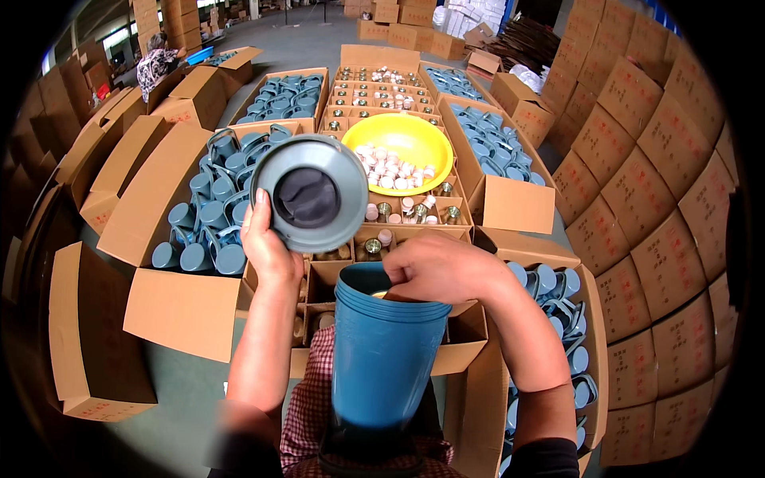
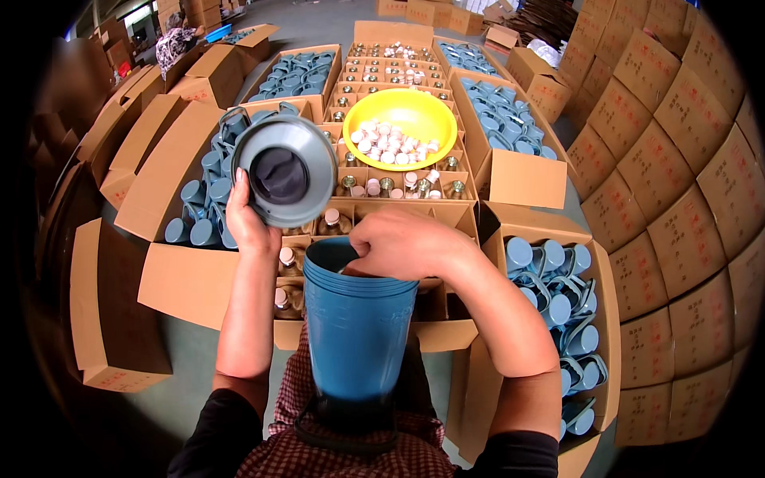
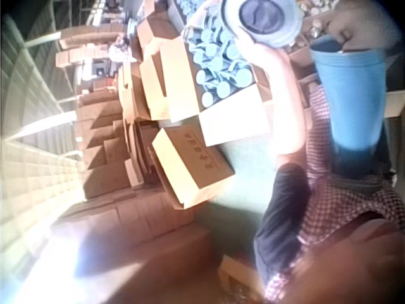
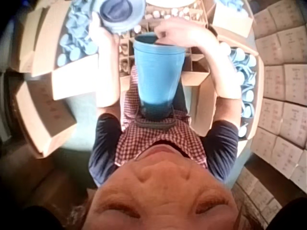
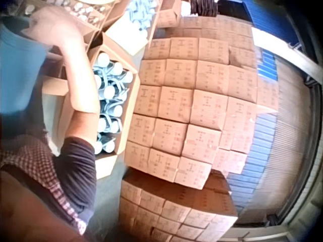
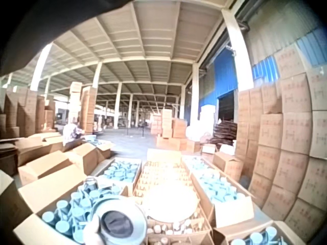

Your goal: The person assembles thermos flasks by placing a glass lining inside a blue plastic outer shell, followed by a rubber seal and a screw-on lid, and then places the assembled thermos into a cardboard box.

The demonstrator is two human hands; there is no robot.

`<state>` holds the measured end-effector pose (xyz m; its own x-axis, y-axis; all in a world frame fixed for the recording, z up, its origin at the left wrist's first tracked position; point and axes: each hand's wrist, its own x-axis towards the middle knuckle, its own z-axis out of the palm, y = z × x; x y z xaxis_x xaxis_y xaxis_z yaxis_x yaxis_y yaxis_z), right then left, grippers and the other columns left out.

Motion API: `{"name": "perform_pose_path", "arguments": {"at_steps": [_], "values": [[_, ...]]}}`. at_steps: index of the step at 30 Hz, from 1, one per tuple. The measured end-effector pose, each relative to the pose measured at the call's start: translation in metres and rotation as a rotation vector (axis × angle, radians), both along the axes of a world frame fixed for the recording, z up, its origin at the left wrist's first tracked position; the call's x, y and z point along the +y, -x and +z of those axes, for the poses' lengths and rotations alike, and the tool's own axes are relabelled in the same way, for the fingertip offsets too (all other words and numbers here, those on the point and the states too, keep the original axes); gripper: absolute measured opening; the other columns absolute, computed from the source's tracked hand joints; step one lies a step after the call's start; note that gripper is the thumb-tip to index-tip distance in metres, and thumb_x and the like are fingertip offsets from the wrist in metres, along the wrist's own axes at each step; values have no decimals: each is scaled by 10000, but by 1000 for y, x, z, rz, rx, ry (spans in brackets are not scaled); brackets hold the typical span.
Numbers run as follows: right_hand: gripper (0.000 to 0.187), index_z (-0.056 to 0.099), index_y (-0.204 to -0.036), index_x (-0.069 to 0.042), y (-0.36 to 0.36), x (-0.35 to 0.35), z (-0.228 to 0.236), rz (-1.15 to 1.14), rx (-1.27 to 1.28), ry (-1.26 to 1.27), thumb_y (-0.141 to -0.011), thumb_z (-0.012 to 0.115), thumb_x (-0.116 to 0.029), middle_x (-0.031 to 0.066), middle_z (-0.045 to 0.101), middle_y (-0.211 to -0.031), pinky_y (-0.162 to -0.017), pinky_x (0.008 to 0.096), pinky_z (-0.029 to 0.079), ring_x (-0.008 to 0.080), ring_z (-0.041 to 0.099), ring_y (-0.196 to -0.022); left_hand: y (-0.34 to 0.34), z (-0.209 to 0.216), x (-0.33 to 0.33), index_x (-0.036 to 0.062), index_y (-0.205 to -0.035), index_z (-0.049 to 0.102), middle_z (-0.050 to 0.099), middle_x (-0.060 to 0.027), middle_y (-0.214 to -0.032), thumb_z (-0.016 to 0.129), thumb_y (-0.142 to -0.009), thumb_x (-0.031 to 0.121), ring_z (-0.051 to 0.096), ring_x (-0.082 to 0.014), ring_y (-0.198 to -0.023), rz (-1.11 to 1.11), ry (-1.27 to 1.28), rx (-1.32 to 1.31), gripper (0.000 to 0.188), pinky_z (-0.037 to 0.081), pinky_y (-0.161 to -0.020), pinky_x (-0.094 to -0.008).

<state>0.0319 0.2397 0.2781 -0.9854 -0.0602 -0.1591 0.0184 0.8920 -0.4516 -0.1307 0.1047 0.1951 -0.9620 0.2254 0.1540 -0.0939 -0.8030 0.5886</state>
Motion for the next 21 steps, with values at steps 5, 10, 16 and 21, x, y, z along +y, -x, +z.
{"name": "perform_pose_path", "arguments": {"at_steps": [5,10,16,21], "values": [[270,636,-835,-20,2,16,-30,-246,100,614,-807,628,-288,90,631,-721,-583,306,452,187,593,-638,-9,-23,-9,-58,-1092,531,591,-98,-999,620,-830,291,565,-153,-882,224,151,430,445,445,-822,-285],[533,464,-1166,-23,0,24,-103,-287,756,1343,-856,523,-453,192,532,-1187,-900,381,429,273,539,-1063,-35,-8,-13,-49,-915,669,609,-101,-848,668,-717,405,581,-187,-788,-46,403,1038,495,452,-708,-285],[522,474,-885,-35,9,-3,-133,15,1118,1554,-834,527,-552,134,539,-959,-957,470,371,275,541,-925,-32,13,-8,-22,-862,710,590,-85,-749,672,-666,288,564,-179,-695,-406,300,1135,368,429,-630,-281],[595,529,-765,-10,-23,-9,-104,-308,1126,1095,-800,547,-604,116,525,-823,-839,403,416,239,545,-813,-28,16,-13,-54,-868,691,593,-99,-761,752,-594,355,561,-230,-677,-356,202,1372,496,429,-606,-292]]}}
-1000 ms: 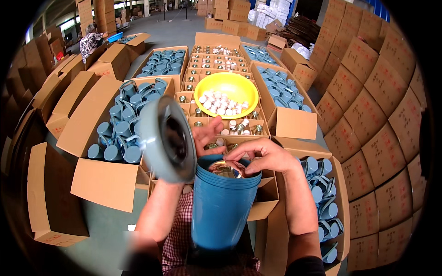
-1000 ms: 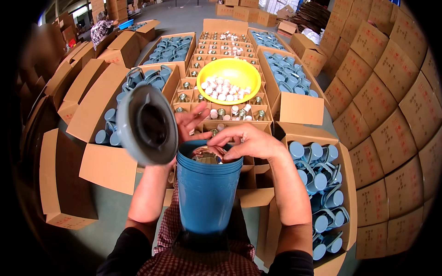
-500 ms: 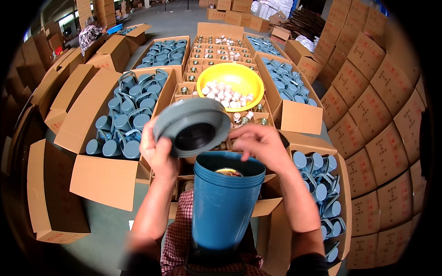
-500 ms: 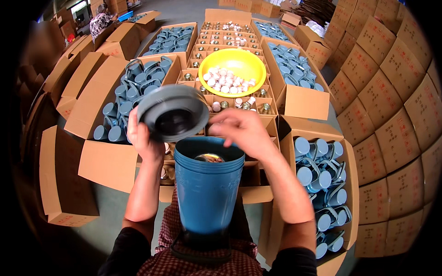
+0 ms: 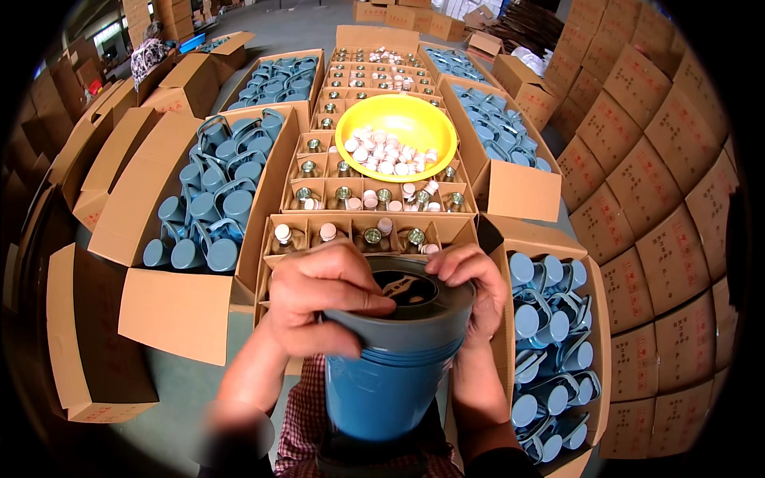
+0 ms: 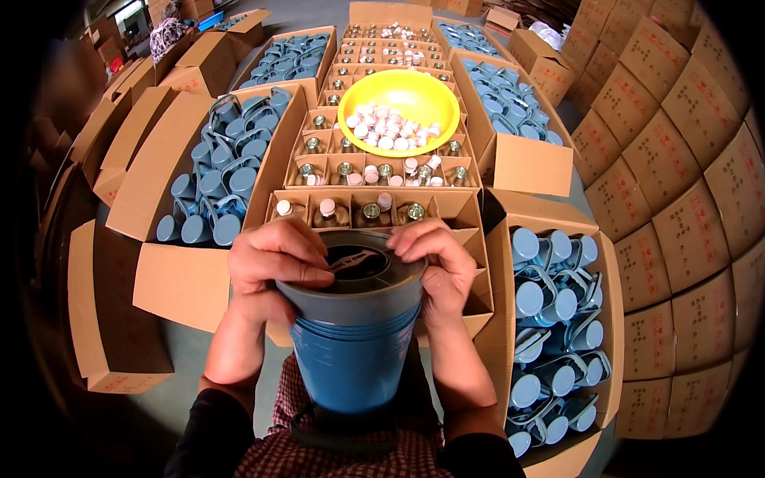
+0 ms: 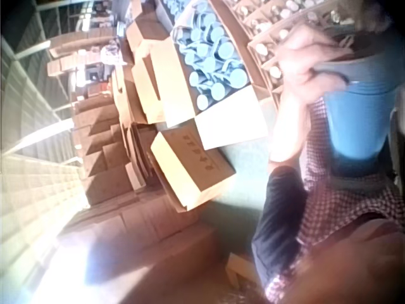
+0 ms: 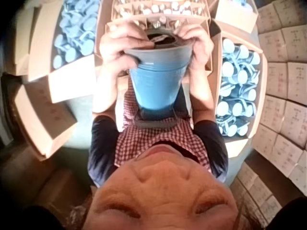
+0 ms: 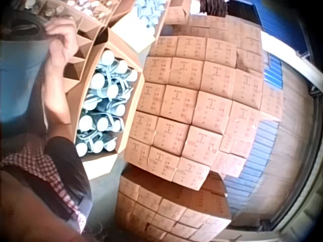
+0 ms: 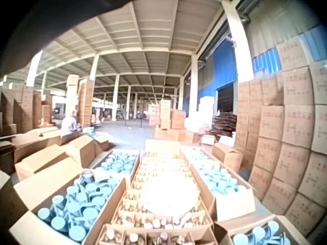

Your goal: The person assembles thermos flasks by placing a glass lining inside a blue plastic outer shell, followed by a rubber seal and a screw-on lid, and then places the assembled thermos into a cardboard box.

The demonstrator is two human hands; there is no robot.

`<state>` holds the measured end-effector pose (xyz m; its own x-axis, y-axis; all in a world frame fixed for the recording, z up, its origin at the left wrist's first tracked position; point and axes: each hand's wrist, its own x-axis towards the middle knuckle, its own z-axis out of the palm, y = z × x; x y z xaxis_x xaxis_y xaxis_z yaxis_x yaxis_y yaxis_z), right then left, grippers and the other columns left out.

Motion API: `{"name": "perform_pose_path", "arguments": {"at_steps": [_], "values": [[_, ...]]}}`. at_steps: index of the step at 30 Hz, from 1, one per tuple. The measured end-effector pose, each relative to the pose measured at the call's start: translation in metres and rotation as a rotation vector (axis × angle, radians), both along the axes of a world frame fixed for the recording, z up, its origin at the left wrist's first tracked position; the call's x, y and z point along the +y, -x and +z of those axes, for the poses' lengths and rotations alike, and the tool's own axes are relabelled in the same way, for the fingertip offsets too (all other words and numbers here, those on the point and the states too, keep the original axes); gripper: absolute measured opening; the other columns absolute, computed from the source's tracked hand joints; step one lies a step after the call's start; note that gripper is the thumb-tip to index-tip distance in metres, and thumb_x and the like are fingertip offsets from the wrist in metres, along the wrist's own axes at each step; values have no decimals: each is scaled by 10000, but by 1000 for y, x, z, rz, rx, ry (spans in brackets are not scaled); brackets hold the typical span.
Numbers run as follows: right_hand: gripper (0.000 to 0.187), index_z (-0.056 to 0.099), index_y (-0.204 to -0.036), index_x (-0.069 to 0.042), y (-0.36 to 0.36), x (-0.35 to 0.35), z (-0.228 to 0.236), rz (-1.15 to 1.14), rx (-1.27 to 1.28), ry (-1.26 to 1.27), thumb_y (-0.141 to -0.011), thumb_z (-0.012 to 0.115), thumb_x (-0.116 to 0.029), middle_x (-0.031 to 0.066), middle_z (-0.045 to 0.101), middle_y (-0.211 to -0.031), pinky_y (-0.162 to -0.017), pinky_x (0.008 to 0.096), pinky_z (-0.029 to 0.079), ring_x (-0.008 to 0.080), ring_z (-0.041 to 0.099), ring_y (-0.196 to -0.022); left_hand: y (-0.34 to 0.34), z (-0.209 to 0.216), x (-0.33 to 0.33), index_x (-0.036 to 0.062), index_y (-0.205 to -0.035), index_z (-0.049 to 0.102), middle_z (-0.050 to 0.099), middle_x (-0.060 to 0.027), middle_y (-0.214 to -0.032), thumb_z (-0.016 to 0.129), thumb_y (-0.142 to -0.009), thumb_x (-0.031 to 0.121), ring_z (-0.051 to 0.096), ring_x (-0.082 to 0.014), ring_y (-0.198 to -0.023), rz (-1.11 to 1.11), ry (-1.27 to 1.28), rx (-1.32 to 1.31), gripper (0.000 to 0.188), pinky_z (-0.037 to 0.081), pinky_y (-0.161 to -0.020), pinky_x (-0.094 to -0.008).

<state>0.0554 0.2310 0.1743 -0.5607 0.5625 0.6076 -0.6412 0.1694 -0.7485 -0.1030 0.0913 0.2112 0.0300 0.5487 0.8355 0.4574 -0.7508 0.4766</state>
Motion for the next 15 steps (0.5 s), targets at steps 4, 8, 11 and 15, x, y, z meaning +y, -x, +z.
{"name": "perform_pose_path", "arguments": {"at_steps": [4,8,11,15], "values": [[747,498,-758,6,-15,-22,24,-275,-109,-227,-734,477,-740,109,502,-755,-694,323,434,220,521,-720,-19,34,-20,-34,-840,675,583,-104,-745,799,-442,518,598,-266,-718,196,241,156,691,486,-635,-343],[677,456,-720,1,-20,-15,27,-258,-189,-375,-777,512,-672,118,453,-701,-562,288,366,213,462,-628,-45,48,-26,-22,-850,640,583,-109,-749,823,-421,351,597,-279,-699,427,370,325,597,489,-629,-339],[530,454,-680,-2,-13,-13,20,-236,-151,-407,-837,542,-501,103,439,-663,-541,283,350,211,440,-597,-47,38,-32,-21,-841,640,590,-111,-761,818,-463,316,601,-282,-701,496,359,352,536,489,-622,-346],[404,436,-610,6,-2,-16,7,-280,-143,-443,-883,488,-287,85,407,-585,-510,286,325,207,421,-559,-39,16,-30,5,-802,617,510,-84,-708,797,-501,220,541,-256,-641,520,267,279,411,442,-531,-345]]}}
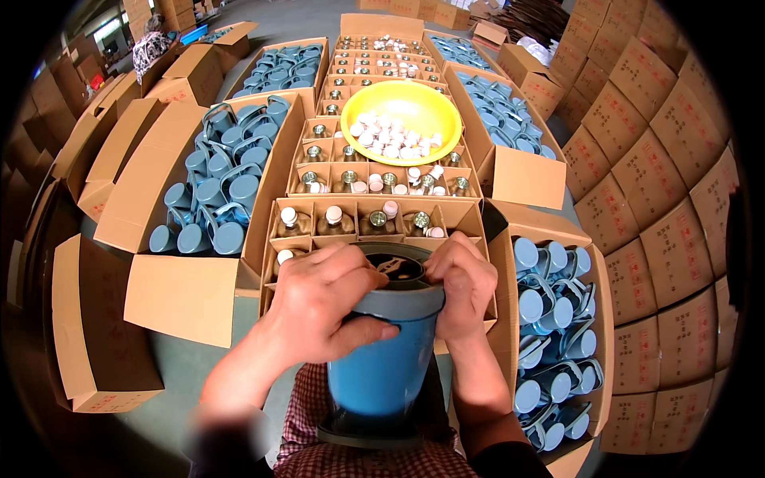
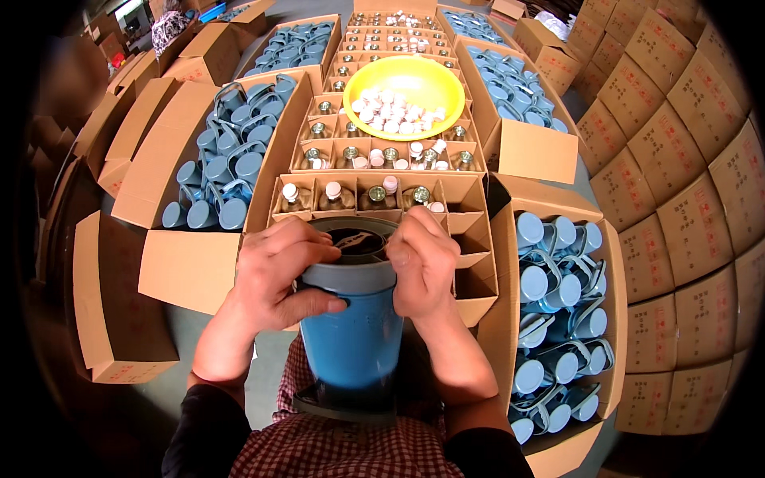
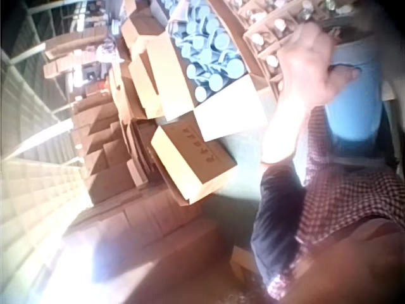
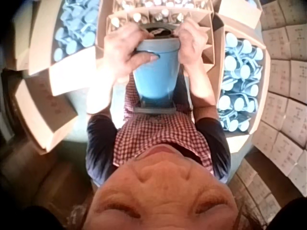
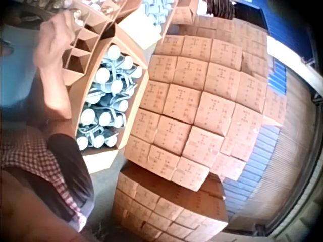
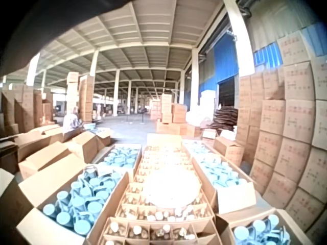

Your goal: The person assembles thermos flasks by placing a glass lining inside a blue plastic outer shell, followed by a rubber seal and a screw-on lid, and then places the assembled thermos into a cardboard box.

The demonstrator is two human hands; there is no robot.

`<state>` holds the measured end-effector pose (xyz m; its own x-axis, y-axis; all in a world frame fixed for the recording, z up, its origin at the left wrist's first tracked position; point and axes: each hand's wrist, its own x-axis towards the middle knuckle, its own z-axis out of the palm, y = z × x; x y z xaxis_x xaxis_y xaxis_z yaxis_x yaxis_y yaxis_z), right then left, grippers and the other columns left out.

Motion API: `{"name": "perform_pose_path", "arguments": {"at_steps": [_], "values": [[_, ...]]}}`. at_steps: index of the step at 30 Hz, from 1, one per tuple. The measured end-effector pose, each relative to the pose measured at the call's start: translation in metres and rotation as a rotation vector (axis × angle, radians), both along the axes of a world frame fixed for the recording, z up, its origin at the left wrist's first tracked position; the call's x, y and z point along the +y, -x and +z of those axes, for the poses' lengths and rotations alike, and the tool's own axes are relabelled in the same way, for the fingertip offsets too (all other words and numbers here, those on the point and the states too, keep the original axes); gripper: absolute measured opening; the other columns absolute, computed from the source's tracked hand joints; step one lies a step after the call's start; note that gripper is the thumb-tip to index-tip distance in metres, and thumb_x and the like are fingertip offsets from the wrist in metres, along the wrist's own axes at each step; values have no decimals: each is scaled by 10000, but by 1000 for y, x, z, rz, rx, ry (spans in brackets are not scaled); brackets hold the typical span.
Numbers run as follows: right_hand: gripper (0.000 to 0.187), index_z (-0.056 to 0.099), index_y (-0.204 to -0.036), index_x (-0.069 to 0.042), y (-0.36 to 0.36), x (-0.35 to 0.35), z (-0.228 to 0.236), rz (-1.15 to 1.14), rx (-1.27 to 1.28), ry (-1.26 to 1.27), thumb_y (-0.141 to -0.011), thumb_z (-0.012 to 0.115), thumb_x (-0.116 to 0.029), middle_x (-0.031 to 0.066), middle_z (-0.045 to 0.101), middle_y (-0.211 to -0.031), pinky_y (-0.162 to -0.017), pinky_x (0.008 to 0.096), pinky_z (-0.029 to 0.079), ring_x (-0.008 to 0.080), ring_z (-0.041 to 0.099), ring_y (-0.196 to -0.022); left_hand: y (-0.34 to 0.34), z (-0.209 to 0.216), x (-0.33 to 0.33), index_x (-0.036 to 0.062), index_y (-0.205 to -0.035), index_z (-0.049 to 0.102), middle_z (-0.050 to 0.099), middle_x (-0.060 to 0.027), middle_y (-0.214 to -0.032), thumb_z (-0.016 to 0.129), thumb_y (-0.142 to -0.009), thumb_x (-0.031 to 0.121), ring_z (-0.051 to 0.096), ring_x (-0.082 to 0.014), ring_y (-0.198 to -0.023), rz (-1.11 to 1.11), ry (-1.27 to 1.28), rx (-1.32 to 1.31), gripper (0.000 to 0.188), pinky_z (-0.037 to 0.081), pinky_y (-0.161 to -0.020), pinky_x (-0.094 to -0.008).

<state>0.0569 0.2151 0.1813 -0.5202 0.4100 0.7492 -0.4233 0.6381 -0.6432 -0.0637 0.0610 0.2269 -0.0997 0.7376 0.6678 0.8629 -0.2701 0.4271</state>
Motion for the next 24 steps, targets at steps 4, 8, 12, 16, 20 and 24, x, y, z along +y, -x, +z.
{"name": "perform_pose_path", "arguments": {"at_steps": [4,8,12,16,20,24], "values": [[527,459,-598,10,14,3,-17,86,76,257,-916,458,-410,80,442,-597,-532,266,339,177,438,-560,6,3,-1,12,-770,602,518,-91,-714,784,-556,206,567,-280,-667,11,106,-38,342,458,-557,-350],[588,495,-1023,-15,41,8,-41,423,221,1012,-908,356,-575,168,613,-874,-874,378,433,285,585,-946,-8,22,9,17,-780,615,527,-93,-709,746,-633,212,581,-264,-712,48,125,-18,278,458,-584,-339],[689,444,-1162,-10,31,15,-52,727,88,1024,-907,242,-618,203,635,-984,-982,424,373,314,536,-1093,1,-3,17,-26,-766,632,578,-112,-719,658,-727,256,587,-270,-755,-59,-68,-210,286,465,-676,-342],[733,495,-1085,26,-2,7,-1,274,-251,235,-895,252,-639,198,650,-886,-869,400,459,303,610,-953,51,-43,0,-51,-753,637,637,-137,-791,621,-727,277,600,-300,-875,-243,-75,-568,330,455,-810,-391],[733,387,-1283,19,25,25,-34,625,30,926,-914,258,-601,191,624,-1071,-985,387,374,276,561,-1067,11,20,20,12,-714,604,593,-119,-750,688,-657,113,606,-307,-829,76,112,21,143,481,-697,-369],[838,334,-1340,36,42,2,-28,723,81,985,-884,225,-659,199,636,-1037,-1001,410,358,302,591,-1014,-16,6,27,-12,-727,636,602,-136,-744,661,-722,201,616,-304,-809,21,14,-138,215,495,-689,-351]]}}
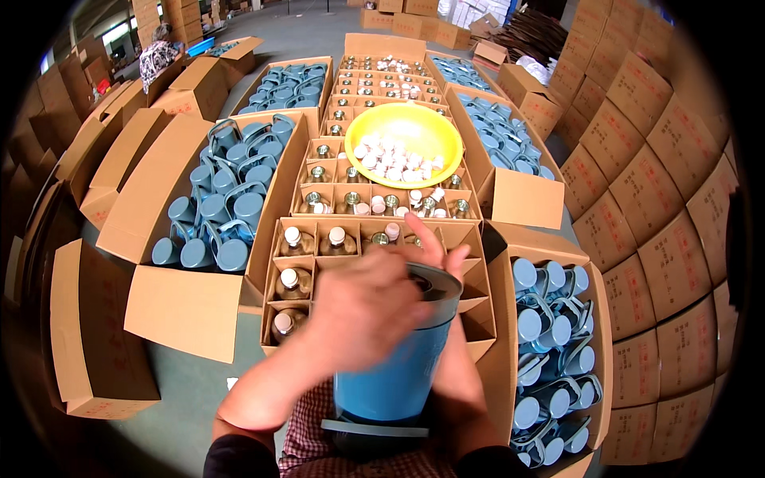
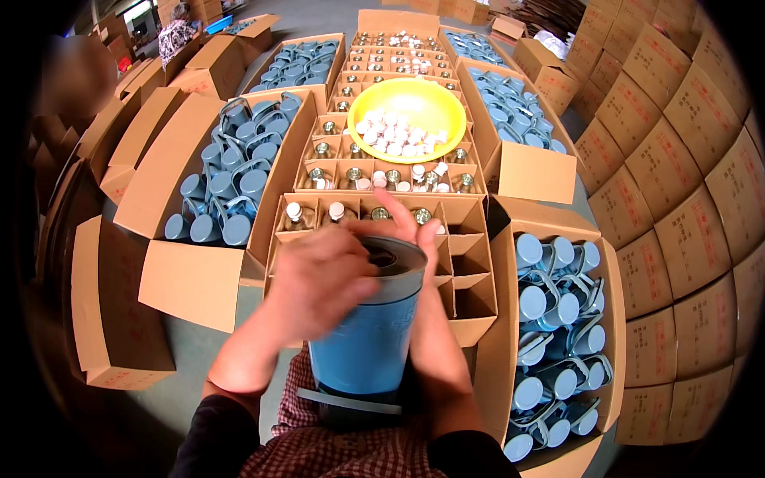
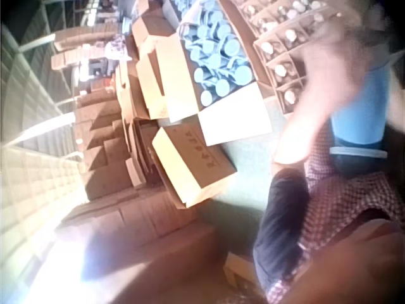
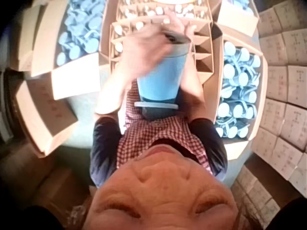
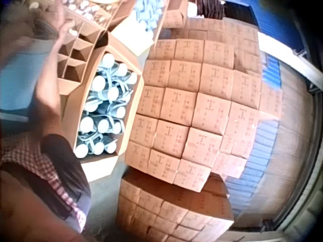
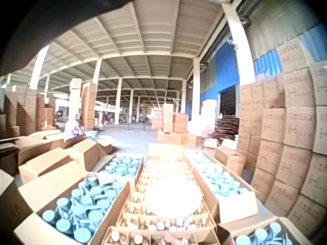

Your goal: The person assembles thermos flasks by placing a glass lining inside a blue plastic outer shell, followed by a rubber seal and a screw-on lid, and then places the assembled thermos into a cardboard box.

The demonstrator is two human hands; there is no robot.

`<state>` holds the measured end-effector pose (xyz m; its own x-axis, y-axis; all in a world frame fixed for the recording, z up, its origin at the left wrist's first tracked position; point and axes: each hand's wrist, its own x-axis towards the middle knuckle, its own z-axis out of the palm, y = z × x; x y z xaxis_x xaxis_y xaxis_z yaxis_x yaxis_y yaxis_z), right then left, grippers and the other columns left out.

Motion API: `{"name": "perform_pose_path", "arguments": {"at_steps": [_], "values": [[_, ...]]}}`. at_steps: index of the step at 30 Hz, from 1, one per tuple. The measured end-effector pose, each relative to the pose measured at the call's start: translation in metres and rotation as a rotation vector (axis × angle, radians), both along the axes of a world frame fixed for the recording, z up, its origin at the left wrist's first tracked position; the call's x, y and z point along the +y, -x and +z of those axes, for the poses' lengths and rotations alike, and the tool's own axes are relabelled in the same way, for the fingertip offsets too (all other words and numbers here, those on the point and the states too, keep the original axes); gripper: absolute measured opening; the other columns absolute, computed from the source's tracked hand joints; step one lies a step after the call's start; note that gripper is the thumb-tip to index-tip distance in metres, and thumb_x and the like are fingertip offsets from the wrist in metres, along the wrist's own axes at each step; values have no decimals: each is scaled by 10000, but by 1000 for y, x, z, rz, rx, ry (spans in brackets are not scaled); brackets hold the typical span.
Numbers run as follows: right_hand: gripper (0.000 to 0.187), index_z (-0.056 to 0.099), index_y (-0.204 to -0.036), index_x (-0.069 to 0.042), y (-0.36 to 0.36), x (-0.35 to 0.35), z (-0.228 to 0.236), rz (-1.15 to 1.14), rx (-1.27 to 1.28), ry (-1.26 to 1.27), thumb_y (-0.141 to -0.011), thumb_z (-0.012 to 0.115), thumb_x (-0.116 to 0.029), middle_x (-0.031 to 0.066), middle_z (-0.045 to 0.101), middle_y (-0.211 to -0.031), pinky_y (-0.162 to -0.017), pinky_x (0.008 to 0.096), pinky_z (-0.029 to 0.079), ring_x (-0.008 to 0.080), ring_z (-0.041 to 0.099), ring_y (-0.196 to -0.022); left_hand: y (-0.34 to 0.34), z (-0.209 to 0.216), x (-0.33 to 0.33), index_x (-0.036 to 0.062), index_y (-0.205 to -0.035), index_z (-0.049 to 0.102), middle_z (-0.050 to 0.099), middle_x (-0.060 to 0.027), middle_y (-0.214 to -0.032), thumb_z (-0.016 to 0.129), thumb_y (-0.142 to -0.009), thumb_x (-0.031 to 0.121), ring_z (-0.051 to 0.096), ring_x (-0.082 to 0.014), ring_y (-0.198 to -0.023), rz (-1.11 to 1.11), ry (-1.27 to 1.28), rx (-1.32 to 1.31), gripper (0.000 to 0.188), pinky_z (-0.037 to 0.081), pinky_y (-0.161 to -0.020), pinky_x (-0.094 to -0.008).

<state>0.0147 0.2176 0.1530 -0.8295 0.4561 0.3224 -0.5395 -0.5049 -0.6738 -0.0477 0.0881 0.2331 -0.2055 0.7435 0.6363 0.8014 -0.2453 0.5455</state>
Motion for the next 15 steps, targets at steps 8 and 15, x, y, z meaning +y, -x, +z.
{"name": "perform_pose_path", "arguments": {"at_steps": [8,15], "values": [[774,418,-1272,51,-9,35,-8,6,7,-115,-912,245,-611,99,600,-726,-851,385,443,269,577,-942,23,6,-7,9,-839,674,618,-108,-756,690,-702,221,626,-293,-820,-34,116,-44,253,505,-667,-330],[384,592,-988,33,-17,20,10,-102,-189,-332,-919,455,-320,74,566,-676,-666,281,444,200,554,-699,47,-46,-13,-33,-731,683,643,-156,-797,591,-745,251,632,-288,-768,-237,-176,-405,298,507,-751,-373]]}}
